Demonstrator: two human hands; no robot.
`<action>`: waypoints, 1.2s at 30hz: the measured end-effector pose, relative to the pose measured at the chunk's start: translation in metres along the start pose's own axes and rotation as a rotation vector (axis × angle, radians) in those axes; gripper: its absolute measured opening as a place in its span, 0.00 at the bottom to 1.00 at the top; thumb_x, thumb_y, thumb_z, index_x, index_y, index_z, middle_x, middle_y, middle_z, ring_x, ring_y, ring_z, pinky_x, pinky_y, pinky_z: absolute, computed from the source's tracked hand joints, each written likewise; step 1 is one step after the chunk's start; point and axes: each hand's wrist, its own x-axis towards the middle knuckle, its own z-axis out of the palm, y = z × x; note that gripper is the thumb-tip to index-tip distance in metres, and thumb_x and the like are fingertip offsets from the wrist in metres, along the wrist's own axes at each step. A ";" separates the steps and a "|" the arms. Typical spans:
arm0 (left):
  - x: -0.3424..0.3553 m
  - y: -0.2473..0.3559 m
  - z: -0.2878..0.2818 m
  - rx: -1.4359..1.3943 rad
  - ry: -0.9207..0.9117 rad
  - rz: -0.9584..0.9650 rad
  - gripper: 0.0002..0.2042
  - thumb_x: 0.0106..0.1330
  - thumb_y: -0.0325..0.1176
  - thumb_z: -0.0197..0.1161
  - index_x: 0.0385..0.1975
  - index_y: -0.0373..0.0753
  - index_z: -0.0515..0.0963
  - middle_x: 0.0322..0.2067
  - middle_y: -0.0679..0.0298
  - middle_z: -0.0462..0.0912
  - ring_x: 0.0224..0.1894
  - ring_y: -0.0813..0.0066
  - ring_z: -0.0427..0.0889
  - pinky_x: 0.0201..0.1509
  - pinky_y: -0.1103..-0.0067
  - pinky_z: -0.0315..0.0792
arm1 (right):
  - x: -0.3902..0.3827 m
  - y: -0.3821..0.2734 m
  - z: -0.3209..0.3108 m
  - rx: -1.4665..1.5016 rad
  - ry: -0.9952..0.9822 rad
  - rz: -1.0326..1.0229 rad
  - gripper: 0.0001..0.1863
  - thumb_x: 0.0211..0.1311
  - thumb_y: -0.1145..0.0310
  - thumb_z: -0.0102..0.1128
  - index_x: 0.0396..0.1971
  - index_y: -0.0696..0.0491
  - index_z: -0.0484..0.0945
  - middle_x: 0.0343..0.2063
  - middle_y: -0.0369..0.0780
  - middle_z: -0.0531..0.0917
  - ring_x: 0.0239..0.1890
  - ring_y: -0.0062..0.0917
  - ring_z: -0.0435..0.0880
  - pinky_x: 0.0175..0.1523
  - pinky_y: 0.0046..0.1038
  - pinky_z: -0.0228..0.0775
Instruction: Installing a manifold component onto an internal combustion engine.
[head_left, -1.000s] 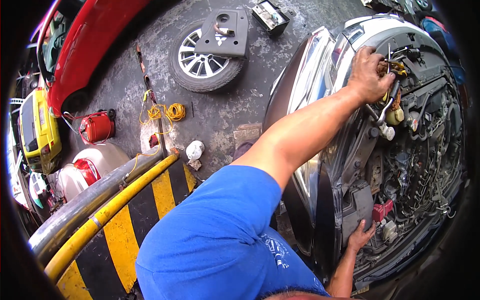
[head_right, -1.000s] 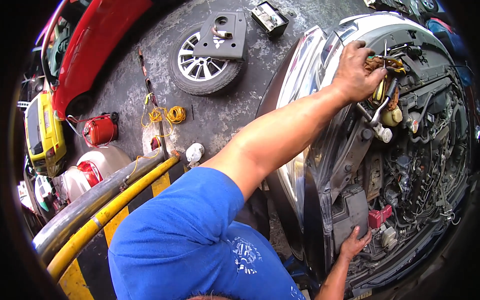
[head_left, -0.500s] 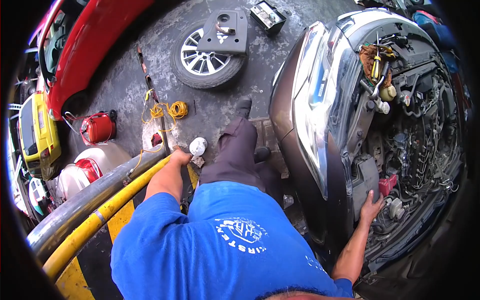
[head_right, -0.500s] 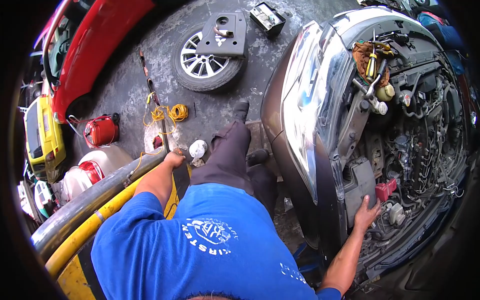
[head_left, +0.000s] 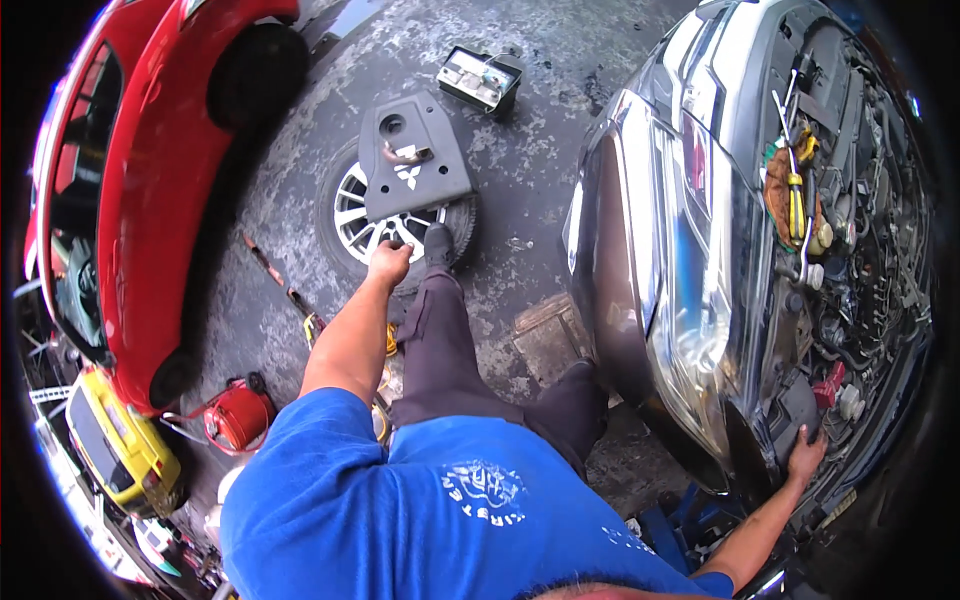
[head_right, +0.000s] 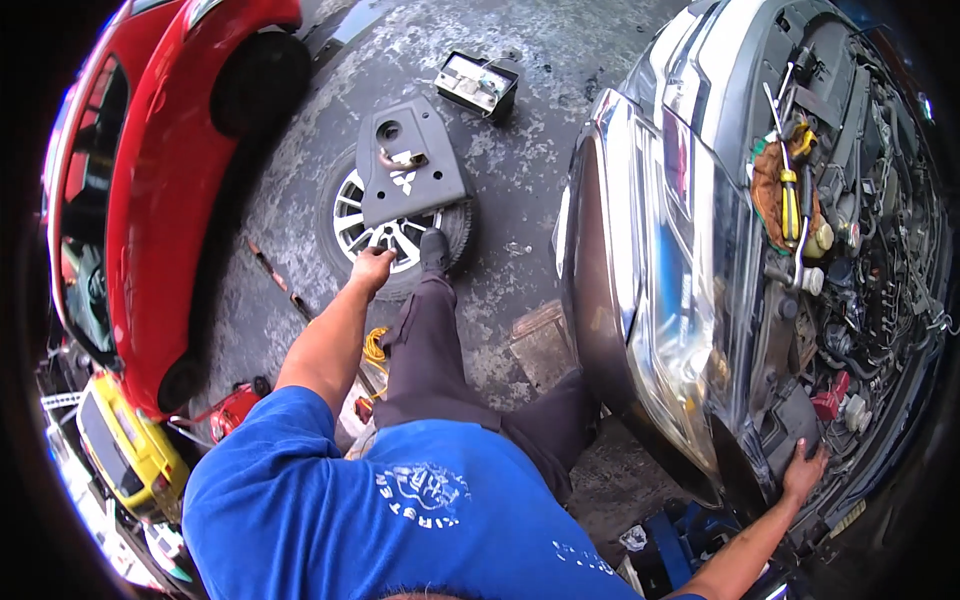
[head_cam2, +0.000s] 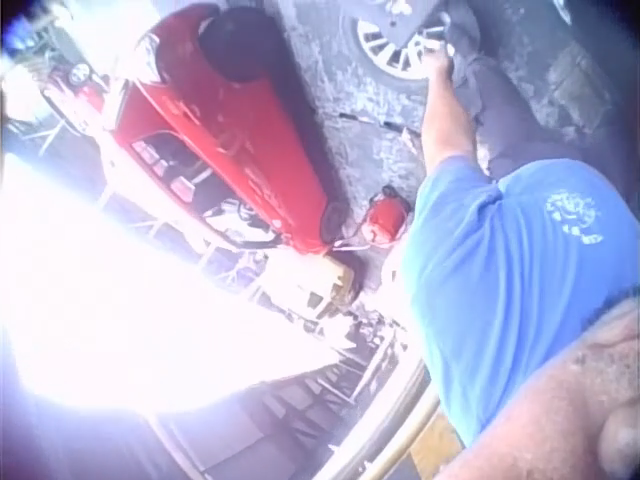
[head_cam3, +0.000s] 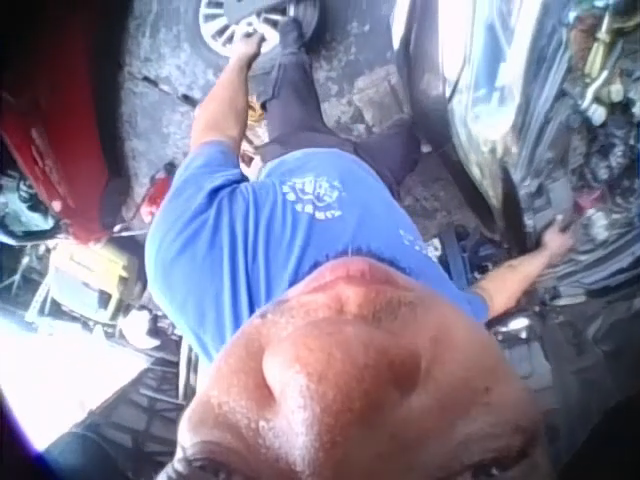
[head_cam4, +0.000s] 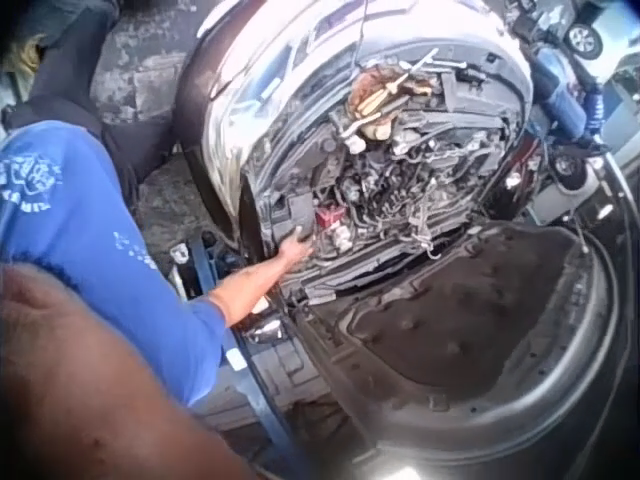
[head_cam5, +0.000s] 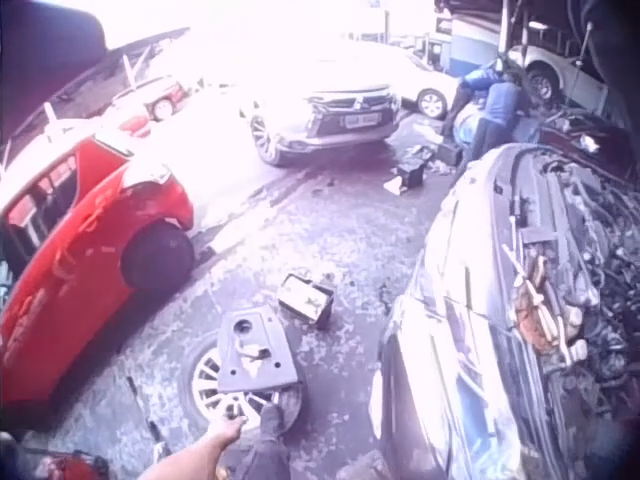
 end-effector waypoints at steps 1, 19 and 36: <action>0.050 -0.005 0.000 0.008 -0.016 -0.015 0.27 0.63 0.47 0.64 0.53 0.30 0.78 0.49 0.48 0.84 0.53 0.58 0.82 0.59 0.70 0.72 | -0.004 -0.024 -0.009 -0.002 -0.012 0.007 0.33 0.70 0.51 0.56 0.61 0.64 0.70 0.62 0.58 0.71 0.66 0.51 0.66 0.71 0.38 0.56; 0.504 -0.022 0.096 -0.664 -0.015 -0.148 0.21 0.64 0.40 0.67 0.52 0.33 0.78 0.41 0.61 0.82 0.35 0.74 0.78 0.41 0.76 0.72 | -0.078 -0.265 -0.058 0.656 -0.271 0.636 0.45 0.72 0.35 0.40 0.66 0.67 0.64 0.66 0.49 0.69 0.67 0.34 0.67 0.71 0.31 0.55; 0.554 -0.041 0.134 -0.708 -0.033 -0.208 0.23 0.66 0.40 0.64 0.56 0.32 0.72 0.48 0.59 0.79 0.47 0.69 0.78 0.48 0.73 0.71 | -0.092 -0.303 -0.065 0.555 -0.134 0.748 0.42 0.75 0.38 0.36 0.69 0.63 0.60 0.69 0.46 0.66 0.69 0.30 0.64 0.72 0.29 0.52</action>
